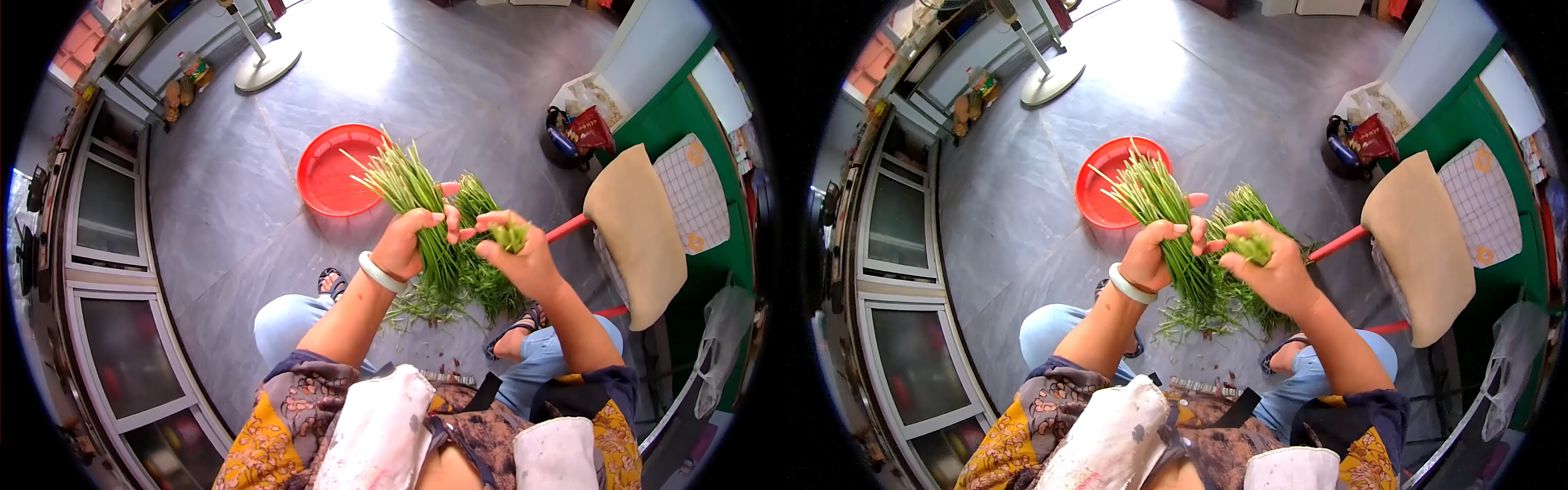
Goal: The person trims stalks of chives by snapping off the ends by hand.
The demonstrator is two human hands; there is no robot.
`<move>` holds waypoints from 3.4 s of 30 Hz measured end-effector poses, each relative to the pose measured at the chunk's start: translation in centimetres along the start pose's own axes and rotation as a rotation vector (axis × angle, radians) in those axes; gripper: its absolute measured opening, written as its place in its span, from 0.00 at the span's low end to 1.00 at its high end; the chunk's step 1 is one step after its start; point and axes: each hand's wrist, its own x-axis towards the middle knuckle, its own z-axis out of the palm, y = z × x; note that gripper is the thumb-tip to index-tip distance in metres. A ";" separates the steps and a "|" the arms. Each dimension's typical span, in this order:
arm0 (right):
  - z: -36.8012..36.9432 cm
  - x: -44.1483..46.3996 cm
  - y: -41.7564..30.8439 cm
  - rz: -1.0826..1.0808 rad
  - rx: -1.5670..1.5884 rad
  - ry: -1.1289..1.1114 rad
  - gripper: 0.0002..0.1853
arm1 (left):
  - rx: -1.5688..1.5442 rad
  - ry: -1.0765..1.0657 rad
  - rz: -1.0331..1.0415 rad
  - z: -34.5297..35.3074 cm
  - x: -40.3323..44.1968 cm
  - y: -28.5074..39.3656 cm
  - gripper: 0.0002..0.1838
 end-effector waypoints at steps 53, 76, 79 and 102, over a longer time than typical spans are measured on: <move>-6.3 3.0 -0.8 0.136 0.403 0.379 0.06 | 0.700 0.522 0.052 -1.3 -0.5 -0.2 0.07; -1.8 2.3 -0.1 0.230 0.143 -0.063 0.08 | 0.502 0.342 -0.117 2.0 -0.1 -2.6 0.08; -1.9 2.2 0.3 0.175 0.115 -0.142 0.07 | 0.465 0.323 -0.137 1.8 -0.2 -2.5 0.09; -2.3 2.6 1.8 -0.044 -0.315 0.253 0.07 | 0.498 0.388 -0.203 2.4 -0.5 -2.4 0.06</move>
